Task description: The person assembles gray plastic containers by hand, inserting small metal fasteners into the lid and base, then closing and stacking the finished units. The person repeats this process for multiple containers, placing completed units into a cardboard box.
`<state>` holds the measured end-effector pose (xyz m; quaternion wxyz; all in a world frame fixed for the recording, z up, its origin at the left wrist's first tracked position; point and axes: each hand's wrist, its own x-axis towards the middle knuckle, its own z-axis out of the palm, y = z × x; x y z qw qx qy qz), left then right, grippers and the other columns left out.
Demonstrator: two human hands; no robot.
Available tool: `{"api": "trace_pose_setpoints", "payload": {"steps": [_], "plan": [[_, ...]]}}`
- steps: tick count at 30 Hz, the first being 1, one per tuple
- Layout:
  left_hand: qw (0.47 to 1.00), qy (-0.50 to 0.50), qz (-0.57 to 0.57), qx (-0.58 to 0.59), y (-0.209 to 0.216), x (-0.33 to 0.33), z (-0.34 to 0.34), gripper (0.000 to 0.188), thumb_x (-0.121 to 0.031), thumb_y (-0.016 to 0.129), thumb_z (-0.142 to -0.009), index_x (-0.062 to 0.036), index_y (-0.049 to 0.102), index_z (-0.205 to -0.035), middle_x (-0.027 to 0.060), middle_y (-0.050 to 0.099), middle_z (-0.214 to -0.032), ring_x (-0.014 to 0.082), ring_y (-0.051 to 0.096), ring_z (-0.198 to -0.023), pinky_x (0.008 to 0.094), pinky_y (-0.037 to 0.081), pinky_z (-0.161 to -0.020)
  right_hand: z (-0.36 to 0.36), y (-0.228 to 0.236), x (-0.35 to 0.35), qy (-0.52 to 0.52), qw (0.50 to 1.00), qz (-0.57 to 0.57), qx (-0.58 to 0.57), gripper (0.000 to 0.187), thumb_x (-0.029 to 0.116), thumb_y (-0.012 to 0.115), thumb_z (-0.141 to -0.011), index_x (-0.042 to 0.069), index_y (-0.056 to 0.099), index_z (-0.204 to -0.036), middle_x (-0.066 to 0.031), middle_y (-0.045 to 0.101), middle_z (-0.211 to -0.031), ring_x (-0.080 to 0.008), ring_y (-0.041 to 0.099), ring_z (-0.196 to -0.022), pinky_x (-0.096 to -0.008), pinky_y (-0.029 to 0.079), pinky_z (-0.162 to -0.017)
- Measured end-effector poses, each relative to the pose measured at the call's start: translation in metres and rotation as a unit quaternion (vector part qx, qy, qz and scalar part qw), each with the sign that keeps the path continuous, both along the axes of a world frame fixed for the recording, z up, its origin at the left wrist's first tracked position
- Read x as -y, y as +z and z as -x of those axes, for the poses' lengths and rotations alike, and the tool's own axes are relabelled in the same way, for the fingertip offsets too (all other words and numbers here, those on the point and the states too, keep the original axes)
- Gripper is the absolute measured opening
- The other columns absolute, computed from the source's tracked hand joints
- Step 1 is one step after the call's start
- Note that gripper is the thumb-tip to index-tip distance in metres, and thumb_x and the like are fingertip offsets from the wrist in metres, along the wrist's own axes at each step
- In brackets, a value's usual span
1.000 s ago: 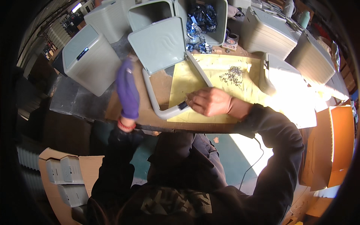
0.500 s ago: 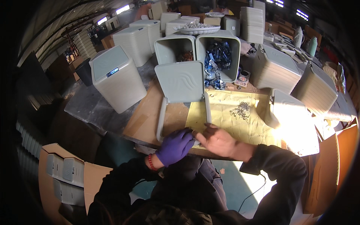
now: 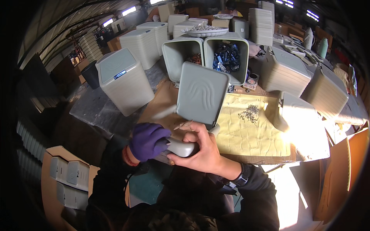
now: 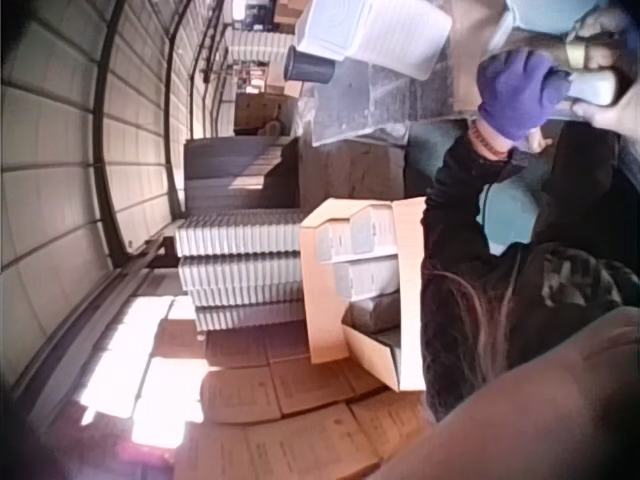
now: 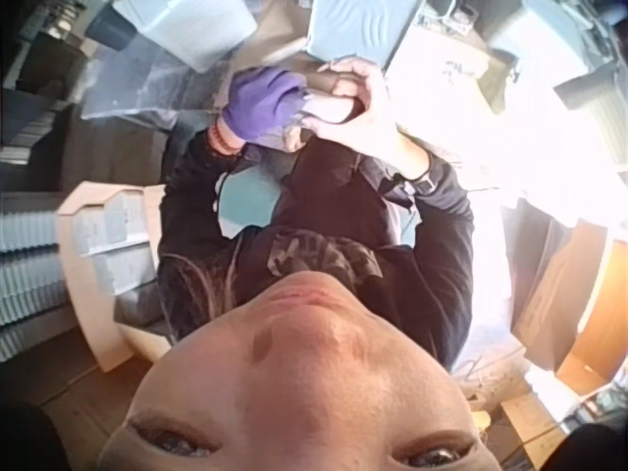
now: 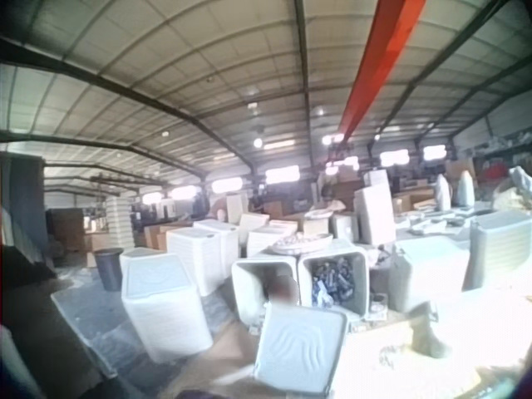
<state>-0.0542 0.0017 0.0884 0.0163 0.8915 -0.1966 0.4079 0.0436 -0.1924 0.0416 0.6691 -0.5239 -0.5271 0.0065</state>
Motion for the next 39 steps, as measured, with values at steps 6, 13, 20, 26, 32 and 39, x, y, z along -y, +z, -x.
{"api": "trace_pose_setpoints", "payload": {"steps": [6,13,20,26,32,39], "plan": [[0.963,-0.030,0.072,-0.260,-0.021,0.013,0.017,0.039,-0.047,0.073,-0.088,-0.0101,0.059,-0.093,0.0099,0.060,-0.068,0.0316,0.063,-0.058,0.0418,0.049,-0.055,-0.022,-0.008,0.020,0.019,0.981,0.003,0.195,0.094,0.011,0.096,-0.068,0.003,0.033,-0.137,-0.0074,0.062,-0.090,-0.0125,0.063,-0.074,-0.0310,0.051,-0.079],[0.988,0.062,-0.007,-0.139,0.036,0.003,-0.072,0.107,-0.070,0.060,-0.088,0.0055,0.024,-0.156,0.0340,0.039,-0.151,0.0438,0.055,-0.127,0.0485,0.046,-0.103,-0.062,-0.040,0.057,-0.026,0.970,0.212,0.114,0.121,0.015,0.091,-0.076,0.003,0.007,-0.162,-0.0214,0.041,-0.150,-0.0309,0.055,-0.127,-0.0428,0.038,-0.113],[0.986,0.108,0.049,-0.117,0.012,0.006,-0.061,0.063,-0.046,0.074,-0.087,-0.0024,0.062,-0.130,0.0148,0.065,-0.114,0.0345,0.062,-0.096,0.0445,0.050,-0.084,-0.081,-0.075,0.071,-0.021,0.962,0.044,-0.269,0.081,0.029,0.059,-0.096,0.007,0.018,-0.163,-0.0205,0.022,-0.167,-0.0361,0.024,-0.153,-0.0478,0.018,-0.125],[0.968,0.107,-0.025,-0.224,-0.091,0.046,-0.003,0.092,-0.078,0.063,-0.078,-0.0034,0.063,-0.132,0.0192,0.046,-0.151,0.0410,0.031,-0.146,0.0585,0.028,-0.117,-0.089,-0.087,0.072,0.066,0.928,0.057,-0.363,0.079,0.036,0.053,-0.097,0.009,0.019,-0.163,-0.0219,0.022,-0.165,-0.0401,0.026,-0.151,-0.0484,0.016,-0.125],[0.977,0.117,0.129,-0.125,-0.109,0.026,0.015,0.083,-0.055,0.081,-0.075,-0.0079,0.061,-0.140,0.0199,0.039,-0.157,0.0420,0.038,-0.145,0.0615,0.016,-0.122,-0.059,-0.083,0.065,0.065,0.936,0.061,-0.339,0.087,0.037,0.057,-0.095,0.013,0.011,-0.165,-0.0198,0.014,-0.168,-0.0398,0.025,-0.152,-0.0484,0.019,-0.125],[0.968,0.225,-0.034,0.109,-0.064,-0.105,0.022,0.066,-0.042,0.085,-0.076,-0.0159,0.064,-0.133,0.0195,0.049,-0.148,0.0443,0.047,-0.137,0.0712,0.034,-0.108,-0.054,-0.034,0.093,-0.028,0.985,0.051,-0.164,0.084,0.045,0.057,-0.099,0.011,0.016,-0.164,-0.0169,0.016,-0.169,-0.0401,0.032,-0.150,-0.0526,0.025,-0.122]]}}
